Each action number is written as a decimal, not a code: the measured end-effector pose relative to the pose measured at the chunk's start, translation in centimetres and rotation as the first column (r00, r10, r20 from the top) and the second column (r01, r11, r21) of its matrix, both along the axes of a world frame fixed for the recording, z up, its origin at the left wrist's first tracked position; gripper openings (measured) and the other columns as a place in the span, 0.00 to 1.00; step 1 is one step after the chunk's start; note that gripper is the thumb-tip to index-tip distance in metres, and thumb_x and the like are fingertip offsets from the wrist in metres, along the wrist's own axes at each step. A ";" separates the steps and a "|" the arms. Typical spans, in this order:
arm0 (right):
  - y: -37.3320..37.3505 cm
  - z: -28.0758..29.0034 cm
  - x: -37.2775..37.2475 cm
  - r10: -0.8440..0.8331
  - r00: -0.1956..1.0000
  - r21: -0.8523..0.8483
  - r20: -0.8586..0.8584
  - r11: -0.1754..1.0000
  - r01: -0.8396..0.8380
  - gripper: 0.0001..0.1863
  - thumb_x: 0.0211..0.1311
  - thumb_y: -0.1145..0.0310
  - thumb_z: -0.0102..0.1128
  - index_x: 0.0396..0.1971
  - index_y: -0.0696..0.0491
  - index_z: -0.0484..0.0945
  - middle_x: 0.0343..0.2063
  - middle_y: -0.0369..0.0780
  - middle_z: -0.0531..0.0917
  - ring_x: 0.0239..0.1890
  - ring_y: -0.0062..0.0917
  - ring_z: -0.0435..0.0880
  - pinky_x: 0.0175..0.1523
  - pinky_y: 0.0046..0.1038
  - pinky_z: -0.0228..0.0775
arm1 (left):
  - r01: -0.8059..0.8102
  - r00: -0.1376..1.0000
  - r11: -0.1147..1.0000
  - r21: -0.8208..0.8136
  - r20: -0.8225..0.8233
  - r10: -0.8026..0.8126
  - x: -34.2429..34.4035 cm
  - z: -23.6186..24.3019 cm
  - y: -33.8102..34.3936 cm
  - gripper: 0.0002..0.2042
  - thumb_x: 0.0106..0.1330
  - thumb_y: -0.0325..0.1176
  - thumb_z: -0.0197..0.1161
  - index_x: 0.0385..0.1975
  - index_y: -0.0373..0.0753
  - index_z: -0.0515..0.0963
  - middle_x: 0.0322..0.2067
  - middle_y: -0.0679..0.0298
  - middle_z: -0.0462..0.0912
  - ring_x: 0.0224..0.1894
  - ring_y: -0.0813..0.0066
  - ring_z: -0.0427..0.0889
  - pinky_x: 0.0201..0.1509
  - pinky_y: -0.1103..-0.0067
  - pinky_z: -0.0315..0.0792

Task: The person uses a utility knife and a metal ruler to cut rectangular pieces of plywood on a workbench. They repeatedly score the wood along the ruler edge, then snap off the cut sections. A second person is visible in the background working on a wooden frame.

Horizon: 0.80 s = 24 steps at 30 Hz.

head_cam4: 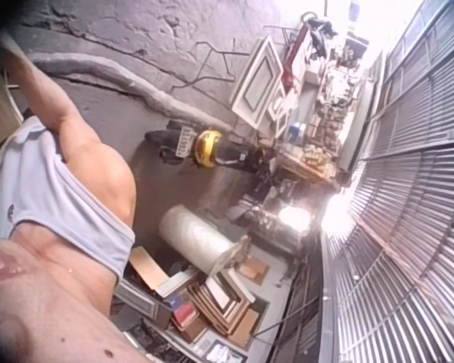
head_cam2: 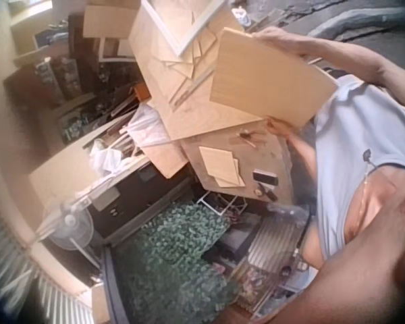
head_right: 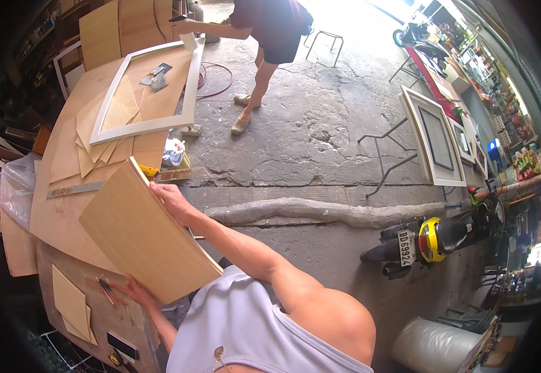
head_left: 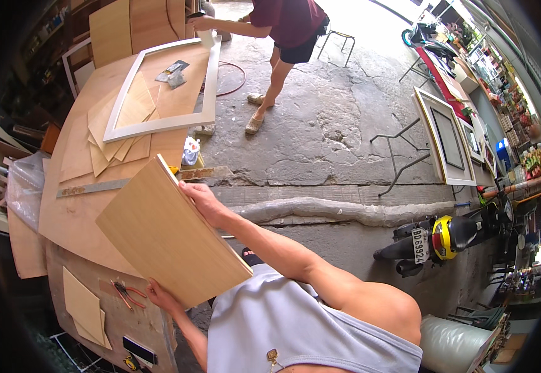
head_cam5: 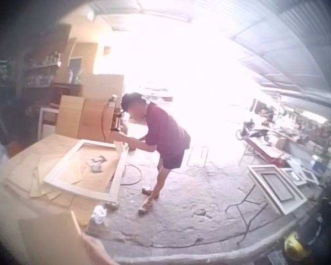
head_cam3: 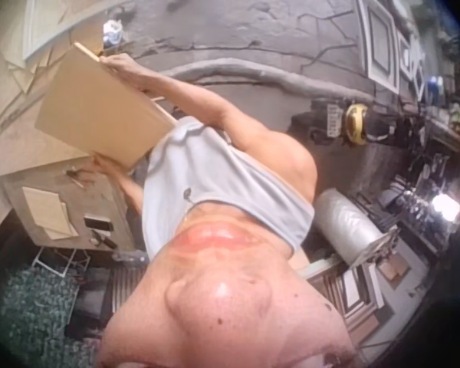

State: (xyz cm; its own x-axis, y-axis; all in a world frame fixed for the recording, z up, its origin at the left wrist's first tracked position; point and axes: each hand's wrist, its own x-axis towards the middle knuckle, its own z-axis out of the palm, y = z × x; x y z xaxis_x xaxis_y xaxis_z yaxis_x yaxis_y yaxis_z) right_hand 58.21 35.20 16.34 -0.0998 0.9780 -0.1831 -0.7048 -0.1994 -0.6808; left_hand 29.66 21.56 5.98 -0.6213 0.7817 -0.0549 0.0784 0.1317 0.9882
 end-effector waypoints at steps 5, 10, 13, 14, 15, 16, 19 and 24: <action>0.3 -0.7 1.0 -0.354 0.696 0.231 0.624 0.935 0.268 0.23 0.68 0.54 0.60 0.21 0.58 0.75 0.15 0.35 0.75 0.20 0.14 0.67 0.26 0.28 0.63 | -0.047 0.987 0.999 0.024 -0.153 0.050 0.9 2.7 -0.5 0.21 0.71 0.47 0.60 0.26 0.36 0.67 0.23 0.68 0.70 0.28 0.80 0.67 0.33 0.79 0.65; 2.4 -3.7 -0.8 -0.564 0.292 0.444 0.773 0.809 0.385 0.23 0.62 0.56 0.65 0.18 0.60 0.73 0.13 0.46 0.71 0.15 0.25 0.66 0.23 0.32 0.61 | -0.167 0.919 0.985 0.038 -0.357 0.169 2.7 5.3 -1.9 0.22 0.69 0.47 0.63 0.24 0.35 0.68 0.20 0.67 0.69 0.25 0.79 0.66 0.29 0.77 0.65; 3.5 -3.0 -0.4 -0.627 0.211 0.534 0.750 0.762 0.367 0.25 0.62 0.58 0.66 0.14 0.61 0.70 0.11 0.45 0.68 0.16 0.23 0.62 0.23 0.33 0.57 | -0.220 0.851 0.966 0.132 -0.458 0.257 4.8 7.6 -1.6 0.23 0.68 0.48 0.64 0.22 0.35 0.66 0.20 0.68 0.66 0.25 0.78 0.64 0.28 0.76 0.64; 3.1 -1.6 -0.2 -0.519 0.327 0.398 0.790 0.839 0.371 0.26 0.64 0.57 0.65 0.14 0.61 0.69 0.12 0.43 0.66 0.17 0.18 0.61 0.22 0.30 0.57 | -0.221 0.859 0.971 0.093 -0.454 0.239 4.6 7.8 -1.6 0.24 0.67 0.48 0.65 0.22 0.35 0.65 0.20 0.68 0.65 0.25 0.78 0.63 0.28 0.76 0.63; 3.2 -1.5 0.4 -0.452 0.367 0.335 0.813 0.879 0.340 0.26 0.64 0.56 0.64 0.15 0.61 0.71 0.11 0.44 0.68 0.18 0.21 0.61 0.24 0.32 0.59 | -0.204 0.876 0.977 0.056 -0.436 0.207 4.2 7.6 -1.6 0.24 0.67 0.49 0.65 0.22 0.36 0.64 0.20 0.69 0.64 0.24 0.78 0.62 0.28 0.76 0.62; 2.8 -1.4 0.4 -0.391 0.455 0.287 0.800 0.915 0.282 0.24 0.64 0.56 0.64 0.18 0.61 0.73 0.12 0.42 0.69 0.18 0.19 0.62 0.25 0.30 0.60 | -0.234 0.877 0.971 0.048 -0.421 0.232 3.5 7.5 -2.0 0.24 0.67 0.49 0.65 0.22 0.36 0.64 0.20 0.70 0.63 0.24 0.78 0.61 0.27 0.76 0.61; 2.4 -2.0 -0.4 -0.202 0.654 0.249 0.729 0.968 0.022 0.20 0.65 0.56 0.62 0.26 0.61 0.78 0.14 0.36 0.72 0.20 0.16 0.65 0.26 0.26 0.62 | -0.293 0.851 0.955 0.051 -0.440 0.285 0.8 6.1 -2.3 0.24 0.67 0.48 0.65 0.22 0.37 0.64 0.19 0.72 0.62 0.24 0.80 0.61 0.27 0.78 0.60; 1.5 -4.5 -0.9 -0.213 0.570 0.235 0.793 0.971 0.036 0.16 0.68 0.58 0.60 0.30 0.59 0.79 0.18 0.28 0.74 0.21 0.11 0.67 0.25 0.19 0.58 | -0.242 0.912 0.969 0.053 -0.328 0.246 0.8 6.7 -3.2 0.23 0.66 0.48 0.66 0.22 0.36 0.65 0.18 0.72 0.64 0.22 0.83 0.61 0.25 0.80 0.59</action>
